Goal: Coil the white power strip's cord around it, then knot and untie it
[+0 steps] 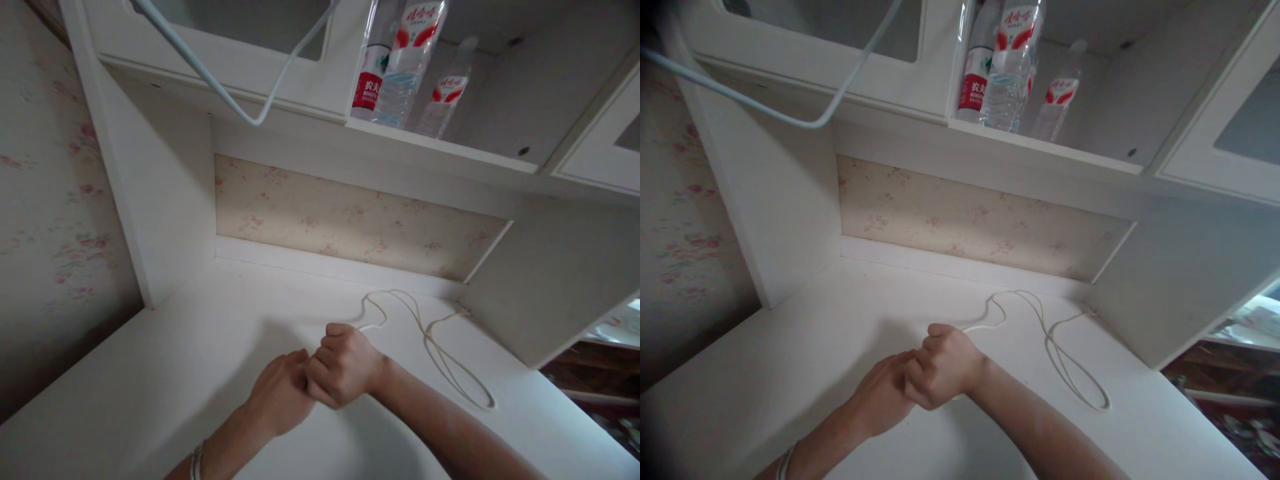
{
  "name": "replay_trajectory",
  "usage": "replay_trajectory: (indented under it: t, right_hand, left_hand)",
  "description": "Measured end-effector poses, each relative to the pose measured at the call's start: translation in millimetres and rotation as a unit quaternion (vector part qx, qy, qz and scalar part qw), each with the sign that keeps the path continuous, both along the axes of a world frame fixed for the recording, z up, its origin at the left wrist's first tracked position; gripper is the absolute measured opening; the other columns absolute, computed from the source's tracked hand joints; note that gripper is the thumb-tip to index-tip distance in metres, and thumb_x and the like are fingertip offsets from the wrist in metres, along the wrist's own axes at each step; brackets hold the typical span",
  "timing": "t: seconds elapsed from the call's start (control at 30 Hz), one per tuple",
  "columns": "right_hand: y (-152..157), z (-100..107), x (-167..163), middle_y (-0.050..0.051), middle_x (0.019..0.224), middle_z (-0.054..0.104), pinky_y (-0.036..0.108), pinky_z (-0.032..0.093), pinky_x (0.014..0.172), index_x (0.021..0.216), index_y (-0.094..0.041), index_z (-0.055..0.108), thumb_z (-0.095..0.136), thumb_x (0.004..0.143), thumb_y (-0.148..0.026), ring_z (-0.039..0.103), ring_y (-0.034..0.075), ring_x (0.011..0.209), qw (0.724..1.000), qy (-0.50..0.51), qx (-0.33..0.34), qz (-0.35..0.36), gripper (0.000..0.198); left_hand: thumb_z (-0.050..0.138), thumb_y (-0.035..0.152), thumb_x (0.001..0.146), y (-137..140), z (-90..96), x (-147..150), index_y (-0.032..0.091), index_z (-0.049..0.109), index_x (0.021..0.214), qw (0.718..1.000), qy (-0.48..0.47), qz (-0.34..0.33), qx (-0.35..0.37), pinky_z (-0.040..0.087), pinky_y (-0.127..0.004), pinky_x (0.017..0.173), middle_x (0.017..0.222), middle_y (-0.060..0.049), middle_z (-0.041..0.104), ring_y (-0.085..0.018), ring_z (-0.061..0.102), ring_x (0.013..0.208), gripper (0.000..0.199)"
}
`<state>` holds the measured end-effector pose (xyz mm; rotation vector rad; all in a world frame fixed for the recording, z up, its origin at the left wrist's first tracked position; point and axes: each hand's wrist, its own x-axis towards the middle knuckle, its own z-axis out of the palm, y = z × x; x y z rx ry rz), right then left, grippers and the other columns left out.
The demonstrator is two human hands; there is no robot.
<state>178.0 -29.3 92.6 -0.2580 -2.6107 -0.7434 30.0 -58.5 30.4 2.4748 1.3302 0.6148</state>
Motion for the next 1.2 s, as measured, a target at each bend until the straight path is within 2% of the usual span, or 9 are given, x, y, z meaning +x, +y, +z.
replay_trajectory:
  t: [0.07, 0.17, 0.3, 0.43, 0.57, 0.67, 0.77, 1.03, 1.2]
  right_hand:
    - [11.6, 10.1, 4.1, -0.003, 0.043, 0.044, 0.030, 0.024, 0.054, 0.052, -0.020, 0.044, 0.040, 0.081, -0.027, 0.034, 0.009, 0.041, 0.999, 0.017, -0.024, -0.042, 0.031]
    - [31.9, 12.8, 12.0, -0.002, 0.042, 0.046, 0.029, 0.025, 0.056, 0.051, -0.018, 0.047, 0.036, 0.085, -0.025, 0.034, 0.009, 0.040, 0.986, 0.066, -0.068, -0.140, 0.037]
    - [52.9, -5.3, 22.3, 0.000, 0.046, 0.052, 0.027, 0.025, 0.057, 0.054, -0.018, 0.053, 0.031, 0.092, -0.024, 0.043, 0.010, 0.044, 0.950, 0.100, -0.114, -0.274, 0.044]
    - [62.3, -27.8, 28.8, 0.001, 0.050, 0.058, 0.026, 0.022, 0.054, 0.057, -0.018, 0.057, 0.030, 0.094, -0.027, 0.050, 0.011, 0.048, 0.909, 0.110, -0.144, -0.377, 0.046]
    - [63.2, -43.2, 30.1, 0.002, 0.055, 0.063, 0.027, 0.021, 0.054, 0.062, -0.019, 0.061, 0.031, 0.094, -0.031, 0.055, 0.012, 0.051, 0.896, 0.090, -0.158, -0.405, 0.046]
    - [62.1, -51.2, 30.6, 0.004, 0.058, 0.065, 0.027, 0.022, 0.054, 0.064, -0.019, 0.062, 0.027, 0.096, -0.033, 0.057, 0.012, 0.052, 0.876, 0.120, -0.155, -0.441, 0.049]
    - [60.2, -57.3, 31.1, 0.004, 0.057, 0.065, 0.027, 0.022, 0.054, 0.064, -0.019, 0.062, 0.026, 0.097, -0.034, 0.057, 0.012, 0.052, 0.865, 0.139, -0.158, -0.455, 0.051]
    - [46.7, -76.3, 39.6, 0.003, 0.058, 0.064, 0.026, 0.022, 0.051, 0.069, -0.018, 0.060, 0.023, 0.098, -0.034, 0.058, 0.012, 0.053, 0.847, 0.167, -0.201, -0.463, 0.049]
    - [12.5, -85.9, 43.4, 0.004, 0.061, 0.064, 0.025, 0.023, 0.048, 0.081, -0.018, 0.059, 0.031, 0.095, -0.033, 0.058, 0.014, 0.051, 0.849, 0.129, -0.234, -0.456, 0.035]
  left_hand:
    - [0.035, 0.029, 0.092, -7.7, 3.9, 4.4, 0.022, 0.063, 0.090, 0.999, -0.006, -0.024, 0.024, 0.046, -0.033, 0.078, 0.089, -0.004, 0.065, -0.019, 0.060, 0.084, 0.029]
    - [0.026, 0.025, 0.094, -18.4, 6.5, 8.4, 0.019, 0.061, 0.102, 0.995, 0.009, -0.081, 0.064, 0.045, -0.039, 0.085, 0.093, -0.009, 0.065, -0.022, 0.058, 0.089, 0.036]
    - [0.026, 0.019, 0.093, -24.3, 8.3, 6.0, 0.019, 0.050, 0.123, 0.990, -0.017, -0.124, 0.058, 0.043, -0.039, 0.092, 0.106, -0.009, 0.062, -0.022, 0.056, 0.097, 0.038]
    - [0.032, 0.034, 0.094, -24.8, 10.1, -0.7, 0.023, 0.038, 0.134, 0.989, -0.042, -0.138, 0.036, 0.043, -0.038, 0.091, 0.103, -0.006, 0.061, -0.022, 0.056, 0.094, 0.042]
    - [0.038, 0.047, 0.090, -24.5, 10.7, -5.4, 0.022, 0.040, 0.132, 0.991, -0.028, -0.126, 0.028, 0.042, -0.040, 0.090, 0.104, -0.007, 0.060, -0.024, 0.055, 0.096, 0.048]
    - [0.040, 0.050, 0.089, -21.3, 11.6, -9.7, 0.022, 0.050, 0.116, 0.996, -0.044, -0.075, 0.016, 0.042, -0.039, 0.087, 0.101, -0.006, 0.061, -0.024, 0.055, 0.094, 0.040]
    - [0.044, 0.056, 0.085, -17.3, 11.7, -13.8, 0.022, 0.051, 0.107, 0.996, -0.062, -0.067, 0.007, 0.043, -0.037, 0.081, 0.097, -0.005, 0.062, -0.023, 0.057, 0.089, 0.041]
    - [0.041, 0.062, 0.083, -11.0, 13.9, -22.4, 0.025, 0.040, 0.127, 0.990, -0.103, -0.069, 0.063, 0.043, -0.037, 0.085, 0.103, -0.006, 0.061, -0.022, 0.057, 0.092, 0.057]
    - [0.041, 0.060, 0.084, -1.4, 22.0, -27.5, 0.030, 0.038, 0.134, 0.993, -0.056, -0.045, 0.091, 0.045, -0.036, 0.082, 0.099, -0.004, 0.061, -0.021, 0.058, 0.089, 0.058]
